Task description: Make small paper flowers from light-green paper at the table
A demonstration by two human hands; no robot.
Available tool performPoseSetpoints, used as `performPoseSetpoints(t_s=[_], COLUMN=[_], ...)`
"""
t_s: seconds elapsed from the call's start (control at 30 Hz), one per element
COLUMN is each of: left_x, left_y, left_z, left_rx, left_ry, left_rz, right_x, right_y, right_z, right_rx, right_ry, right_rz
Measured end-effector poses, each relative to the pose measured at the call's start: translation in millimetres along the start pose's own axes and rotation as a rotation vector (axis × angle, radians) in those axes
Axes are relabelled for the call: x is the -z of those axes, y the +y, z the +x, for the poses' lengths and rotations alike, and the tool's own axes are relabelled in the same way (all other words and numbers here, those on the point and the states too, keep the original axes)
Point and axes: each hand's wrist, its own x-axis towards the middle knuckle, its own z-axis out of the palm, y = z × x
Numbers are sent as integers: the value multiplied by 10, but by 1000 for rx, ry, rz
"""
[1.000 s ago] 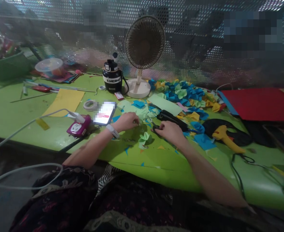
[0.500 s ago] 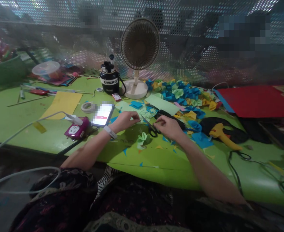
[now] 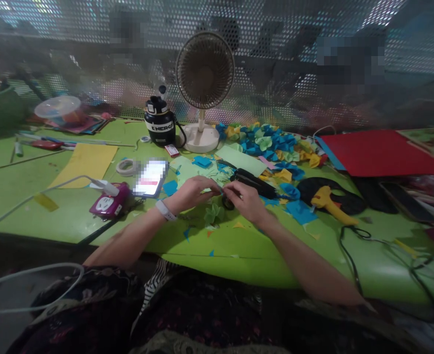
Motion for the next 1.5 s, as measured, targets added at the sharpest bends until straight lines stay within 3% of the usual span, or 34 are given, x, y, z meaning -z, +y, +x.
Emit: performPoseSetpoints(t_s=[0.1,0.3,0.63,0.93,1.17,1.5], left_x=[-15,-27,-18,-66,-65,-33], left_y=[6,-4,-22,-40,-22,3], left_z=[-11,-8,5,5,8,18], left_rx=[119,291,349,482,581,633], left_ry=[17,40,-15,-9,-5,29], left_rz=[-117,-192,-252,-522,-703,-745], right_x=[4,53,63,58,48,70], right_y=[-5,-50,-69,-87,-121,-121], right_z=[-16,-10,-11,-12,-23,-10], right_rx=[65,-22,26,19,-51,-102], right_ry=[55,107,161,192,211,253], right_rz=[-94,-186,-208,-214,-193,-133])
